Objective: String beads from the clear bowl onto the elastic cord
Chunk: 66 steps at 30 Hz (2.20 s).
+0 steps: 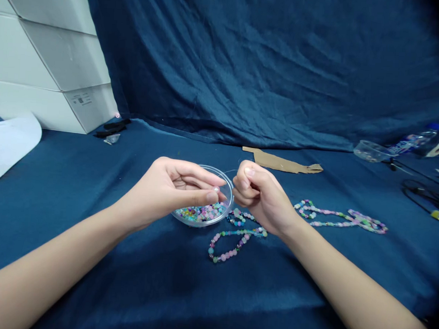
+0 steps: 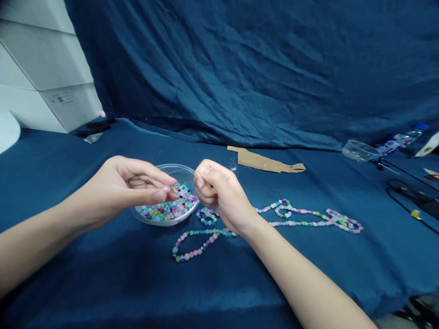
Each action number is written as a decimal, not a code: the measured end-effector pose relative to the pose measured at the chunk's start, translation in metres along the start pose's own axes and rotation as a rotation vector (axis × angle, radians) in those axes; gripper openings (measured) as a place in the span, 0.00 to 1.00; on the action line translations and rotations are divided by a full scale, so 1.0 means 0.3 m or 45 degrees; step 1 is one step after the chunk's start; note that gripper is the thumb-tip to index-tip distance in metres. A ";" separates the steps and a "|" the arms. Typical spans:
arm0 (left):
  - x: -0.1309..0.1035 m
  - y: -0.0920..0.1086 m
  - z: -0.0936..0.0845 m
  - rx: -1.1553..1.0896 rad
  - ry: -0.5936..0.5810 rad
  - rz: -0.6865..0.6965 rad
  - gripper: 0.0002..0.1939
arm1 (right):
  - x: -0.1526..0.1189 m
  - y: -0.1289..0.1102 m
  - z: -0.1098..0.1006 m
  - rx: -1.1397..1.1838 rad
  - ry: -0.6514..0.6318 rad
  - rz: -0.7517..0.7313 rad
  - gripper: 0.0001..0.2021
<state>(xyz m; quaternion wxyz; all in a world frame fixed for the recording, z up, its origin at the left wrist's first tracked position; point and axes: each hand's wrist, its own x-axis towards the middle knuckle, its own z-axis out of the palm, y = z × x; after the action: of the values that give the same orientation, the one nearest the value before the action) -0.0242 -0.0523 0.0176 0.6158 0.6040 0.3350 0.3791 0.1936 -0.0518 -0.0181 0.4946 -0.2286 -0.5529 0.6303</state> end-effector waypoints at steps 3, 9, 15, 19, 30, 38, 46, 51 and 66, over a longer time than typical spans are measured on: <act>0.000 0.003 0.000 0.032 0.005 -0.001 0.09 | 0.000 -0.002 0.003 -0.013 0.015 0.011 0.16; 0.000 -0.013 -0.012 0.063 0.015 0.015 0.11 | -0.002 0.000 -0.001 -0.022 0.015 0.017 0.16; 0.010 -0.043 -0.025 -0.006 0.009 0.117 0.12 | -0.005 0.005 -0.007 0.003 -0.024 0.013 0.16; 0.011 -0.046 -0.020 0.025 0.047 0.145 0.08 | -0.006 0.002 -0.007 -0.002 -0.035 0.024 0.16; 0.014 -0.052 -0.014 -0.017 0.128 0.244 0.14 | -0.001 -0.005 -0.009 -0.024 -0.017 0.061 0.17; 0.010 -0.050 -0.011 0.006 0.123 0.243 0.07 | 0.002 -0.008 -0.027 -0.076 -0.105 0.022 0.17; 0.015 -0.048 -0.012 0.007 0.018 0.180 0.07 | -0.010 0.003 -0.016 -0.368 -0.021 -0.229 0.08; 0.018 -0.044 -0.018 0.019 0.034 0.152 0.06 | -0.023 -0.001 -0.009 -0.535 0.033 -0.333 0.06; 0.020 -0.046 -0.018 0.041 -0.031 0.168 0.05 | -0.031 0.006 -0.005 -0.753 0.065 -0.421 0.03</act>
<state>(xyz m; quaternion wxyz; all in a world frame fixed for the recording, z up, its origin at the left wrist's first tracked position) -0.0252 -0.0442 0.0038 0.5837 0.6391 0.2931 0.4061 0.1981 -0.0592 -0.0225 0.5160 -0.2851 -0.7288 0.3482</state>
